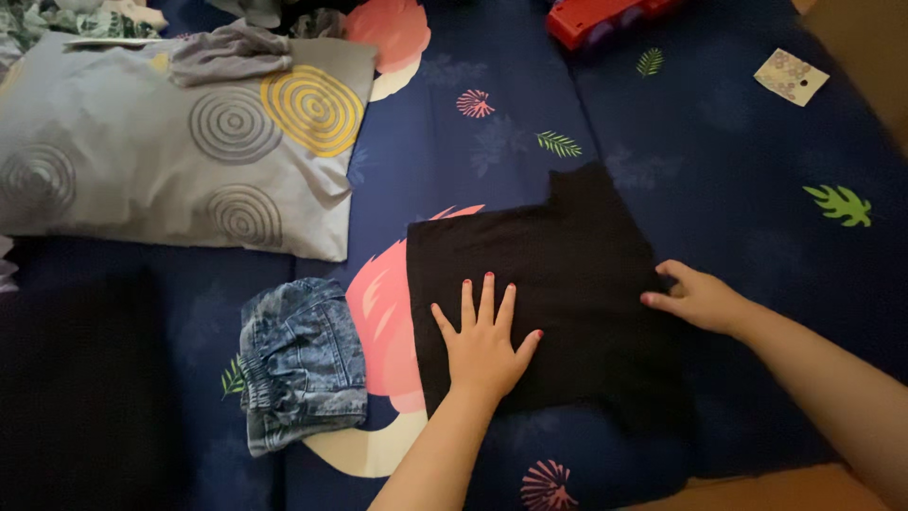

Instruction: The person folds laundry on a mattress covered with a pile of clothes. They smooth out a tie-dye garment and fold it, then fold a pair of denim shorts, black pants, a black shirt, and a light purple shirt, stacking the folded items on the mattress.

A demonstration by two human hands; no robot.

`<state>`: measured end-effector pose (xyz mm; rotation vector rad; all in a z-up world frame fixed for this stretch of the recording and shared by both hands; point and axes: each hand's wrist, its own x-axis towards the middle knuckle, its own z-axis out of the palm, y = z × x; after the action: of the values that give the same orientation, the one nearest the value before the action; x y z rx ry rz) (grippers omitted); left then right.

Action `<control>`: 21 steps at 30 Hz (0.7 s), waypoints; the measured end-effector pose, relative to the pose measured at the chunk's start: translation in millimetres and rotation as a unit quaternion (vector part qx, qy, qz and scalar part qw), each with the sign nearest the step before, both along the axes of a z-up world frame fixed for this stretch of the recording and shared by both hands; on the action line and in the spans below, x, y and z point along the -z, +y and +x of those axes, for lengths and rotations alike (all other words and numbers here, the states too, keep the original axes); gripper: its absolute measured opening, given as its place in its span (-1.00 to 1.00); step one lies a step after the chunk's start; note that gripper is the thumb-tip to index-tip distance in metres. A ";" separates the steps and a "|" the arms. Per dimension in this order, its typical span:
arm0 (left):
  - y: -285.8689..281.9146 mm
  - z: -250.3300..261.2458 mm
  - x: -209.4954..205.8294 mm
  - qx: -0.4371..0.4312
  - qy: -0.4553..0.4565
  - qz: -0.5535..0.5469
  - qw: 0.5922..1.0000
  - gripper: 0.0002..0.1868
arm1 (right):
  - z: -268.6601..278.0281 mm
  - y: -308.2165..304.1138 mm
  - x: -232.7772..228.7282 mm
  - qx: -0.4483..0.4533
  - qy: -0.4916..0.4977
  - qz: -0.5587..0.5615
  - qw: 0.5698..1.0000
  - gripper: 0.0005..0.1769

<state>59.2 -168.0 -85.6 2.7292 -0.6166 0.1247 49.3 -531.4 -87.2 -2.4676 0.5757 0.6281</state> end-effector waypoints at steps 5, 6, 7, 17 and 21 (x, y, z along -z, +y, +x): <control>3.3 0.5 -4.0 0.004 0.008 -0.002 1.000 -0.15 | 4.0 26.5 -29.8 -0.023 0.047 -0.110 0.993 0.09; 5.0 -0.4 -5.2 0.005 0.010 0.000 1.000 -0.14 | 6.6 34.1 -39.5 -0.026 0.060 -0.150 0.987 0.13; 6.7 -2.3 -6.0 0.009 0.014 -0.003 1.000 -0.13 | 9.5 41.3 -50.1 -0.029 0.073 -0.190 0.979 0.17; 71.0 -33.3 -9.2 0.099 0.026 -0.045 0.994 -0.12 | 27.8 179.4 -88.4 -0.353 -0.186 -0.275 0.875 -0.52; 118.6 -34.6 -15.3 0.110 0.175 -0.297 0.932 -0.65 | 50.5 259.9 -62.4 -0.379 -0.238 -0.070 0.892 -0.71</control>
<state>24.6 -49.4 -70.3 2.0176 -0.6445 -0.1977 99.7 -271.5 -24.8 -2.8074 -0.5858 0.2158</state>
